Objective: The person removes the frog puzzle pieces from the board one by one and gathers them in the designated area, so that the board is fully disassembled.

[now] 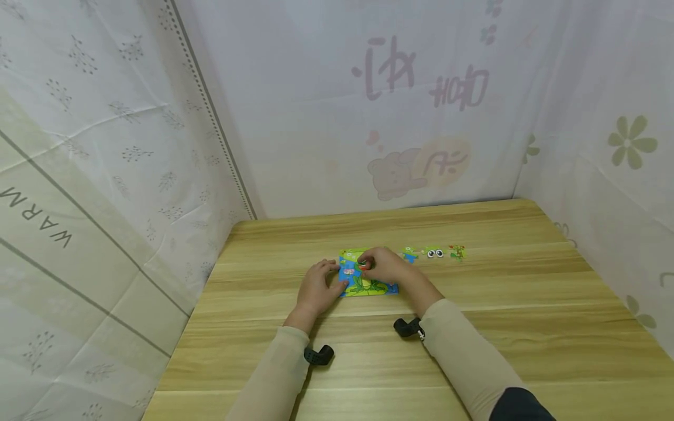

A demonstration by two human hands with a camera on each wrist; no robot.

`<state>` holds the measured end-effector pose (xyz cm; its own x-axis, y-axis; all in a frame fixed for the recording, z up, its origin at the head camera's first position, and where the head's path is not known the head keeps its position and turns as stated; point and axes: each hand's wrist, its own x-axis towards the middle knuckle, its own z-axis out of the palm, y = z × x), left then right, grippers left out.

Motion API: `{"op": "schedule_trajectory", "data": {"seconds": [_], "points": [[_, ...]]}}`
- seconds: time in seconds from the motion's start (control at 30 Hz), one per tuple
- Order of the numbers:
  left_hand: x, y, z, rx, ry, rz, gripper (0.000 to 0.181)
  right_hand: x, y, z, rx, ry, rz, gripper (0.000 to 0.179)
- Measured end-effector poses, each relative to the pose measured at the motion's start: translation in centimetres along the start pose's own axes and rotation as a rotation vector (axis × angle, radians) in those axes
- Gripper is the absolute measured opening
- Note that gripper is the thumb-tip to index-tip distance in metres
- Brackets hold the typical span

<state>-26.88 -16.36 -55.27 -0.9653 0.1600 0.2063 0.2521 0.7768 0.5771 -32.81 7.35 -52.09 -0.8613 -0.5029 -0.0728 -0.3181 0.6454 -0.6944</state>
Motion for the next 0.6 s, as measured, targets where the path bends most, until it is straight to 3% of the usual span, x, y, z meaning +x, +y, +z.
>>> {"op": "schedule_trajectory", "data": {"seconds": [0.6], "points": [[0.05,-0.02,-0.03,-0.015,0.001,0.004,0.049,-0.16,-0.18,0.55,-0.007,0.022,-0.015,0.037]]}}
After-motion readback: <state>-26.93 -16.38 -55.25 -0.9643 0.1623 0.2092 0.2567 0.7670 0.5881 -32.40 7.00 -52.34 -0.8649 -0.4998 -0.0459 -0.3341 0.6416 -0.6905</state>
